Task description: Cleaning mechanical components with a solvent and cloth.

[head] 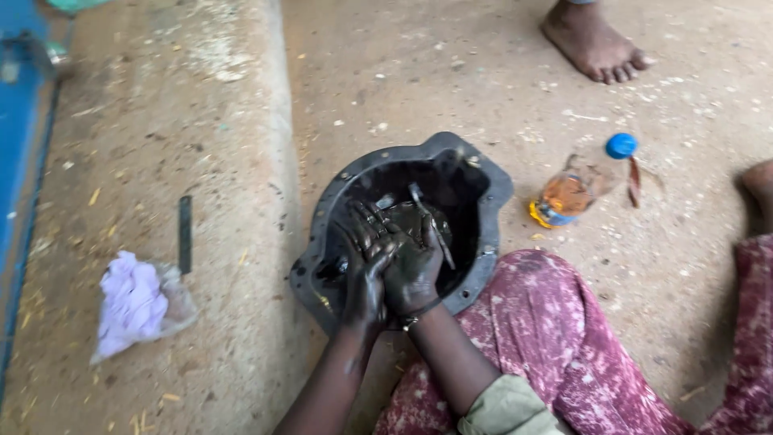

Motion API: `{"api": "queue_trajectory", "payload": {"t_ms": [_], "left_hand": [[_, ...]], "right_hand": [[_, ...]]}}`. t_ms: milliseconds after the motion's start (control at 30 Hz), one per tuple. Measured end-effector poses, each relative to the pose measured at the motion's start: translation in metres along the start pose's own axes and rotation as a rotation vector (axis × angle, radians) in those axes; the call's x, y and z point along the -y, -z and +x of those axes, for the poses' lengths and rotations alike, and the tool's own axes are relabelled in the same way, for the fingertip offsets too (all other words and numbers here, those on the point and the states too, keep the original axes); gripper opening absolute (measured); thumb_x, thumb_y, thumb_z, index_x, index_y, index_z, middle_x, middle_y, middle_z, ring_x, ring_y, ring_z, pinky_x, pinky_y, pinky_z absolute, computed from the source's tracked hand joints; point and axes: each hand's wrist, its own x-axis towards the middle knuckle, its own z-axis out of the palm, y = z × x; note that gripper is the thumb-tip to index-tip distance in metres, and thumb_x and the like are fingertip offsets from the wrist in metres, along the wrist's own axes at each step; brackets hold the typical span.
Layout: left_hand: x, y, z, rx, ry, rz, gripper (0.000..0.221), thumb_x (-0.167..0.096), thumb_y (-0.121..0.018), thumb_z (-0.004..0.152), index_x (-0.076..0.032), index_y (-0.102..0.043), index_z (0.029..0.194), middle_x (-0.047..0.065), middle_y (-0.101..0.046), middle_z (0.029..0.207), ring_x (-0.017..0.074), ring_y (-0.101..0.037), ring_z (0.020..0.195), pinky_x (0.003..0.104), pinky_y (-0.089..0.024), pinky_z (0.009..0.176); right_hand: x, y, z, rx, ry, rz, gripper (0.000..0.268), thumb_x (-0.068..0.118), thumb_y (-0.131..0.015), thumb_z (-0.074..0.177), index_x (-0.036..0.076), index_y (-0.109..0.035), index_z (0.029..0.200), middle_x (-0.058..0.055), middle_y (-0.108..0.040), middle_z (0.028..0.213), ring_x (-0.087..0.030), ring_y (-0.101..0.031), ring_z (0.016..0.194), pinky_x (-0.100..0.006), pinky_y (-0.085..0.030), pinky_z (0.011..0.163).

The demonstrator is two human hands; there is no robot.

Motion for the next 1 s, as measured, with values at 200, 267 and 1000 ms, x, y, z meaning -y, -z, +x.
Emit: {"api": "queue_trajectory", "payload": {"t_ms": [200,267,1000], "left_hand": [[0.125,0.008,0.033,0.136,-0.021,-0.565,0.079,-0.056,-0.028,0.107,0.006,-0.063,0.140,0.012,-0.067,0.144,0.0202,-0.061,0.137,0.029,-0.045,0.118],[0.115,-0.008,0.049,-0.065,0.501,-0.788,0.042,-0.014,-0.076,0.086,0.002,-0.068,0.124,0.012,-0.072,0.109,0.0205,-0.069,0.096,0.033,-0.059,0.083],[-0.021,-0.030,0.078,0.381,0.656,0.447,0.077,-0.054,-0.077,0.078,0.005,-0.065,0.126,0.028,-0.078,0.126,0.0403,-0.075,0.114,0.047,-0.059,0.096]], "right_hand": [[-0.007,0.005,-0.021,-0.265,0.277,0.143,0.030,0.027,-0.052,0.106,0.005,-0.061,0.126,-0.014,-0.068,0.123,-0.029,-0.063,0.116,-0.044,-0.051,0.107],[-0.004,0.037,-0.023,-0.250,0.182,-0.096,0.033,0.019,-0.053,0.109,-0.003,-0.059,0.134,-0.015,-0.067,0.125,-0.027,-0.062,0.116,-0.040,-0.050,0.107],[-0.012,0.245,-0.003,-0.313,0.308,-0.948,0.053,0.029,-0.041,0.110,-0.005,-0.040,0.151,-0.022,-0.046,0.145,-0.029,-0.047,0.130,-0.041,-0.038,0.114]]}}
